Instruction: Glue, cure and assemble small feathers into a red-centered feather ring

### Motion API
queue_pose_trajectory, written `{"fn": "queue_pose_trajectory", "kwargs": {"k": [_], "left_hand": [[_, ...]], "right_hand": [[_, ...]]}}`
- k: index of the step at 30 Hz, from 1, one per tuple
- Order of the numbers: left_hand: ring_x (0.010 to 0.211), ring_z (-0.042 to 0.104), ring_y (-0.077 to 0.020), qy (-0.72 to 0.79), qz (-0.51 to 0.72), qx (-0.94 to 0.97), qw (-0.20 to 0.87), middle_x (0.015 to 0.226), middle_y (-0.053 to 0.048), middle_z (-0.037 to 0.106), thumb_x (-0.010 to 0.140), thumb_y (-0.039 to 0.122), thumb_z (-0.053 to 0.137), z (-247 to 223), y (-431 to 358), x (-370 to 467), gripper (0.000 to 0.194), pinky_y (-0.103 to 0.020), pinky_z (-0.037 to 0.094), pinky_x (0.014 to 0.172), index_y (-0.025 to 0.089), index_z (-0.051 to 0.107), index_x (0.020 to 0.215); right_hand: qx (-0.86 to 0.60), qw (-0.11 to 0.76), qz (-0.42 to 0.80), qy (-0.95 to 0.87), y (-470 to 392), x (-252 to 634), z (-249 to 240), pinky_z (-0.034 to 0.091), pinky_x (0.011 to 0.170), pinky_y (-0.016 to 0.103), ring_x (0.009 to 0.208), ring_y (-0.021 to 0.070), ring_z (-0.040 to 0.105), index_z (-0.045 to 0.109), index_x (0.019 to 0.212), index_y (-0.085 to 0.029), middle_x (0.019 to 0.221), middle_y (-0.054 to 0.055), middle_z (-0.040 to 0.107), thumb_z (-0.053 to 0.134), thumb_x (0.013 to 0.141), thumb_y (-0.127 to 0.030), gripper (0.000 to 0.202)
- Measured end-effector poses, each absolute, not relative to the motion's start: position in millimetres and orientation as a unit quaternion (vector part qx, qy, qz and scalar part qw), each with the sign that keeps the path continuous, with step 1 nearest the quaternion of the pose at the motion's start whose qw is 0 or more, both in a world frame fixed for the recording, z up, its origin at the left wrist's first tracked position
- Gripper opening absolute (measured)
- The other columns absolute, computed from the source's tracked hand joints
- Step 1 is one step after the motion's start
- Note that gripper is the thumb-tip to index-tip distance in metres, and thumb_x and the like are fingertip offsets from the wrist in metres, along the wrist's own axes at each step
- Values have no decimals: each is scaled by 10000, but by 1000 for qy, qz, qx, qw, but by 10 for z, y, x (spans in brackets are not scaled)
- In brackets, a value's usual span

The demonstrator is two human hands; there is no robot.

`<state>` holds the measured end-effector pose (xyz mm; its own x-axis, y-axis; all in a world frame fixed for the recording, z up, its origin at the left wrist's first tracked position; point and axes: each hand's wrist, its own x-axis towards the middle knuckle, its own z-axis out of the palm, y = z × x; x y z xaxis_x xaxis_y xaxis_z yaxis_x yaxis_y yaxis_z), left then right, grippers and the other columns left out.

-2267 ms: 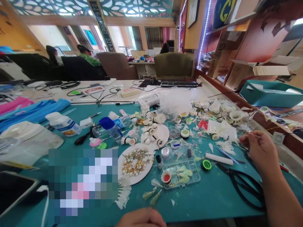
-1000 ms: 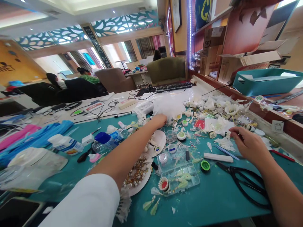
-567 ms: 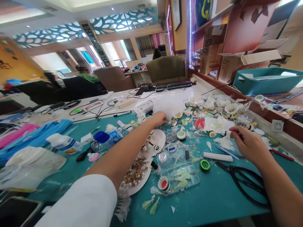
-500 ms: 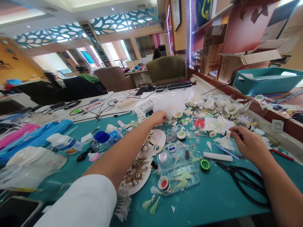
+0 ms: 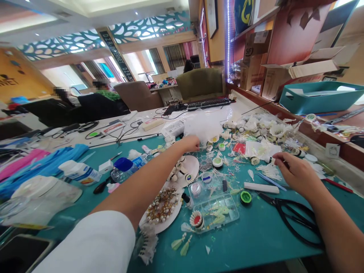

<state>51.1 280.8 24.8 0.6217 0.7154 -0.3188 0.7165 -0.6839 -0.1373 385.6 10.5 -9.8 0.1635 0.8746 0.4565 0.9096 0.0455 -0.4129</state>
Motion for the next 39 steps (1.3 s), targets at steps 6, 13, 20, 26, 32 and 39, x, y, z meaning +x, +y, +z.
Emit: {"fn": "queue_pose_trajectory", "kwargs": {"k": [6, 13, 20, 26, 32, 39], "left_hand": [[1094, 668, -253, 404, -213, 890, -12, 1300, -106, 642, 995, 348, 640, 212, 2774, 556, 329, -462, 590, 923, 178, 621, 1276], [1099, 668, -256, 421, -236, 875, -36, 1300, -108, 640, 990, 345, 649, 179, 2793, 673, 345, -466, 591, 921, 173, 613, 1287], [1100, 667, -254, 407, -237, 882, -29, 1304, -108, 639, 993, 345, 645, 216, 2757, 660, 339, -466, 590, 924, 177, 615, 1285], [1104, 665, -257, 418, -178, 891, -3, 1307, -107, 638, 994, 348, 642, 322, 2758, 608, 338, -468, 588, 928, 177, 616, 1285], [1093, 670, -259, 423, -143, 893, 65, 1292, -106, 643, 990, 349, 648, 536, 2791, 507, 349, -468, 592, 917, 166, 613, 1285], [1090, 671, -269, 427, -103, 887, 139, 1281, -97, 648, 986, 357, 654, 675, 2759, 291, 350, -466, 594, 911, 159, 621, 1273]], "right_hand": [[-684, 307, -25, -661, 117, 3862, -141, 489, 669, 347, 750, 260, 696, 650, 992, -228, 853, 84, 751, 428, 956, -418, 295], [-687, 282, -20, -670, 110, 3868, -133, 484, 646, 338, 758, 258, 702, 664, 1015, -204, 884, 96, 760, 420, 964, -395, 314], [-686, 283, -30, -669, 100, 3850, -118, 486, 647, 342, 742, 257, 697, 671, 1011, -193, 869, 99, 754, 415, 970, -383, 322], [-686, 280, -31, -671, 105, 3862, -135, 482, 648, 340, 748, 258, 700, 665, 1018, -191, 873, 102, 754, 403, 975, -379, 325], [-685, 267, -34, -677, 111, 3869, -172, 496, 686, 357, 783, 274, 704, 667, 1030, -179, 890, 113, 755, 387, 973, -380, 349], [-679, 259, -36, -686, 127, 3887, -187, 507, 673, 355, 768, 270, 705, 670, 1003, -188, 875, 112, 754, 392, 968, -377, 338]]}}
